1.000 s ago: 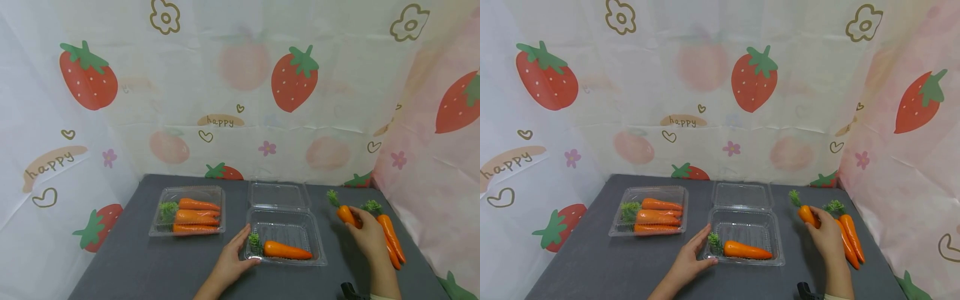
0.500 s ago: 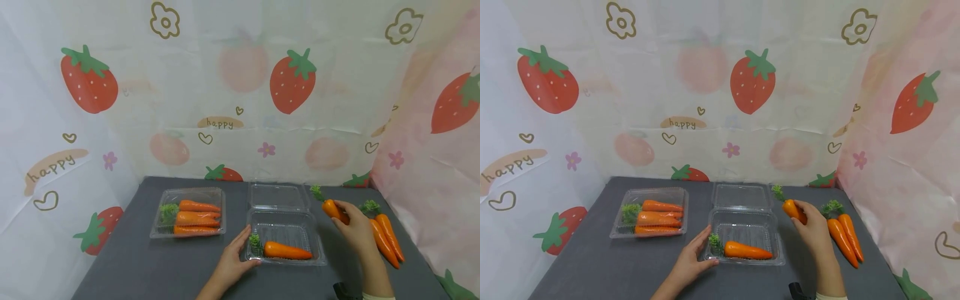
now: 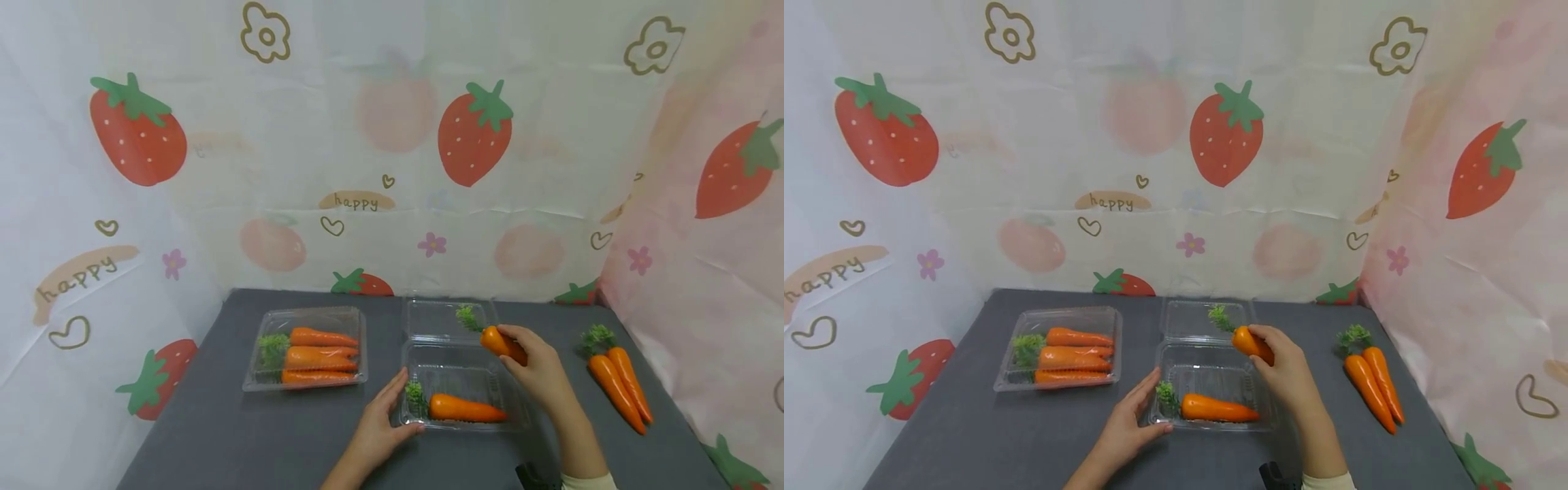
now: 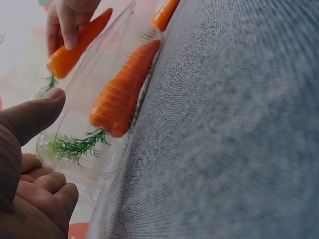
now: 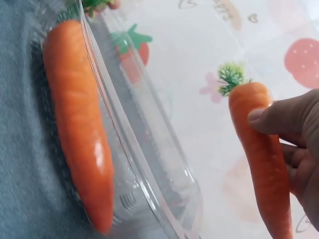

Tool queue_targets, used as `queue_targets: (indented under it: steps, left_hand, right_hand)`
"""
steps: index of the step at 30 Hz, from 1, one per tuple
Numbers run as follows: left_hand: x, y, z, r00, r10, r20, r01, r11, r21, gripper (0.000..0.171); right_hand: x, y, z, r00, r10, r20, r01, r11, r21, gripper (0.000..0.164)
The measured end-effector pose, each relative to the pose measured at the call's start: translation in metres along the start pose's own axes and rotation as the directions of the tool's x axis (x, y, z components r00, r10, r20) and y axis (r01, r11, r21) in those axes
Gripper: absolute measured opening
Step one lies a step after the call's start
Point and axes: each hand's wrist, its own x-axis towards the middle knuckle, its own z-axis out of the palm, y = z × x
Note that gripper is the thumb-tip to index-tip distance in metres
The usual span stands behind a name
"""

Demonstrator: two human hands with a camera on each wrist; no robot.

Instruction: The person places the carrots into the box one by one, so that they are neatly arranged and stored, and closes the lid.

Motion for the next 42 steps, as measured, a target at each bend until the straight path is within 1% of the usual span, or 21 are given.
queue_targets:
  steps: [4,8,13,16,22,25,29,33,38,42]
  left_hand:
    - [0.003,-0.001,0.001,1.000,0.016,-0.010,-0.016,1.000,0.006,0.094]
    - [0.004,-0.001,0.001,1.000,0.029,-0.005,-0.029,0.999,0.027,0.094]
    - [0.002,0.000,0.000,1.000,0.027,-0.004,-0.027,0.999,0.037,0.093]
    - [0.002,0.000,0.000,1.000,0.024,-0.013,-0.024,0.999,0.027,0.093]
    - [0.002,0.002,0.001,1.000,-0.015,-0.007,0.015,1.000,0.016,0.094]
    - [0.001,0.003,0.001,1.000,-0.013,-0.012,0.014,1.000,0.019,0.094]
    - [0.001,0.004,0.000,1.000,-0.014,-0.012,0.015,1.000,0.016,0.094]
    - [0.001,0.004,0.000,1.000,-0.028,0.000,0.028,0.999,0.025,0.094]
    - [0.000,0.004,0.000,0.999,-0.040,0.004,0.039,0.998,0.048,0.094]
    - [0.000,0.004,0.000,0.999,-0.050,0.008,0.049,0.998,0.043,0.094]
  right_hand:
    - [0.003,-0.007,0.002,1.000,-0.028,0.009,0.028,1.000,0.013,0.056]
    - [0.003,-0.010,0.006,0.999,-0.034,0.021,0.033,0.999,0.031,0.058]
    - [0.001,-0.014,0.015,0.998,-0.044,0.054,0.041,0.998,0.049,0.059]
    - [0.001,-0.016,0.022,0.997,-0.054,0.058,0.050,0.997,0.066,0.059]
    - [-0.001,-0.021,0.034,0.994,-0.023,0.106,0.014,0.997,0.081,0.057]
    - [-0.002,-0.023,0.039,0.992,0.003,0.127,-0.016,0.995,0.098,0.057]
    - [-0.002,-0.023,0.045,0.987,0.011,0.159,-0.028,0.994,0.107,0.057]
    - [-0.002,-0.022,0.051,0.979,0.026,0.202,-0.048,0.993,0.104,0.057]
    - [-0.004,-0.022,0.054,0.971,0.017,0.237,-0.048,0.991,0.126,0.056]
    - [-0.004,-0.020,0.057,0.968,-0.002,0.252,-0.033,0.991,0.132,0.055]
